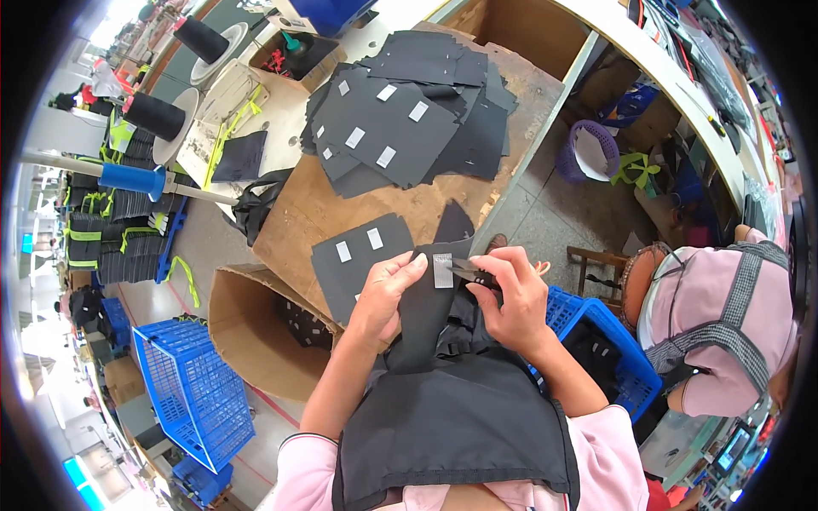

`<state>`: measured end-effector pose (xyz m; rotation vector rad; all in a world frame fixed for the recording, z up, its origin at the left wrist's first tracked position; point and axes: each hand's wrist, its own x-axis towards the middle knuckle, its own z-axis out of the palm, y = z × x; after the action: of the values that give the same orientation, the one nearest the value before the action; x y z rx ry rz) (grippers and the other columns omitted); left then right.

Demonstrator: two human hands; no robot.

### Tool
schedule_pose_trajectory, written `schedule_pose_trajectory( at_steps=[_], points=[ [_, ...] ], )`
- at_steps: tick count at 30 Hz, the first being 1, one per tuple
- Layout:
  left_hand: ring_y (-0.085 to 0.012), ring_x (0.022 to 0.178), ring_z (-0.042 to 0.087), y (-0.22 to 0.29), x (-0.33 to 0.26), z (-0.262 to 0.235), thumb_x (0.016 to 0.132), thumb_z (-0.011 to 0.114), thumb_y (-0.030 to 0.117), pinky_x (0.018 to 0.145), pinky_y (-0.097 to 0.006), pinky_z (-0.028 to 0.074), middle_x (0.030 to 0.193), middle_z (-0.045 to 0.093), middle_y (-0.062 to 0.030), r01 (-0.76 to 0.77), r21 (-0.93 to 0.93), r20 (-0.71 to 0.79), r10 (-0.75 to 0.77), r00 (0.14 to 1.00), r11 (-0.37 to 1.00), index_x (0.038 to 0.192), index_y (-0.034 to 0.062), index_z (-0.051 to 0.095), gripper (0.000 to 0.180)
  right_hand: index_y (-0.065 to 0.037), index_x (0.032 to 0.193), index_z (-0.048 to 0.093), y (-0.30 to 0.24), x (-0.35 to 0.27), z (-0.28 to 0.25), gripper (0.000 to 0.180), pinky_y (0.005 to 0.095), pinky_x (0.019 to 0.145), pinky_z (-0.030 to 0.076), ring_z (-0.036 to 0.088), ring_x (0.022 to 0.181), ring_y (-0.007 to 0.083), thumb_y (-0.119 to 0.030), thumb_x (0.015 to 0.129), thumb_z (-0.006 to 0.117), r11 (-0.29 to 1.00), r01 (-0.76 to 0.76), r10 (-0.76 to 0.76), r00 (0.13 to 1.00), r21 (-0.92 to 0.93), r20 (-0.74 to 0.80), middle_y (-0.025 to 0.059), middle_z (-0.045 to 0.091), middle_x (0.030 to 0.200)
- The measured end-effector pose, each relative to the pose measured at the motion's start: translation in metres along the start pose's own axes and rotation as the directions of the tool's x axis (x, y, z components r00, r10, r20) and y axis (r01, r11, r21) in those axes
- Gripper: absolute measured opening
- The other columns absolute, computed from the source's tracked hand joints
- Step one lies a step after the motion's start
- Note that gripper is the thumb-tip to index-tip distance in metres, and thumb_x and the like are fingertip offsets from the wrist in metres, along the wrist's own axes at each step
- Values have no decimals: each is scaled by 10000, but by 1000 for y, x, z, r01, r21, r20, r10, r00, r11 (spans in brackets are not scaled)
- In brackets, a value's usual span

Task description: The person is sorting and cleaning small grey fabric pieces with attached square patches, using snips to remove excess threads.

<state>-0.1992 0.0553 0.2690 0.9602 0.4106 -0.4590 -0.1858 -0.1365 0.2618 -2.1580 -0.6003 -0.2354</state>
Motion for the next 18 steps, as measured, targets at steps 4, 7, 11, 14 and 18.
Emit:
schedule_pose_trajectory(
  at_steps=[4,7,11,14,18],
  points=[
    [-86,814,574,3,-4,10,922,495,158,716,-219,472,938,617,-49,14,37,-21,-13,1000,999,1048,-28,583,241,-74,981,603,4,4,1,326,328,533,415,535,633,236,-59,670,699,995,89,-90,996,-48,-21,71,540,847],
    [-79,792,566,-1,-4,6,925,491,162,694,-213,469,921,612,-44,6,57,-19,-5,1000,998,1037,-26,582,238,-70,942,621,2,8,4,296,317,523,408,529,599,218,-57,658,703,983,157,-160,987,-91,-17,60,542,790],
    [-72,759,556,-2,-4,3,923,489,164,663,-202,459,891,609,-35,-7,84,-35,10,999,996,1003,-25,586,227,-66,933,627,5,3,4,294,307,513,402,531,592,206,-51,650,704,986,148,-156,981,-83,-112,56,540,762],
    [-73,757,559,1,-5,4,918,495,161,663,-198,456,881,613,-33,6,101,-14,-5,1000,995,997,-29,594,228,-62,940,626,-1,4,3,297,303,508,401,535,591,204,-40,653,697,985,156,-162,983,-70,-86,57,539,753],
    [-75,766,562,1,-5,6,911,504,163,672,-201,456,879,617,-35,4,119,-27,-1,1000,993,994,-33,600,234,-64,940,622,4,2,3,292,309,519,417,543,602,211,-36,659,696,989,112,-119,990,-92,-73,58,543,777]
  ],
)
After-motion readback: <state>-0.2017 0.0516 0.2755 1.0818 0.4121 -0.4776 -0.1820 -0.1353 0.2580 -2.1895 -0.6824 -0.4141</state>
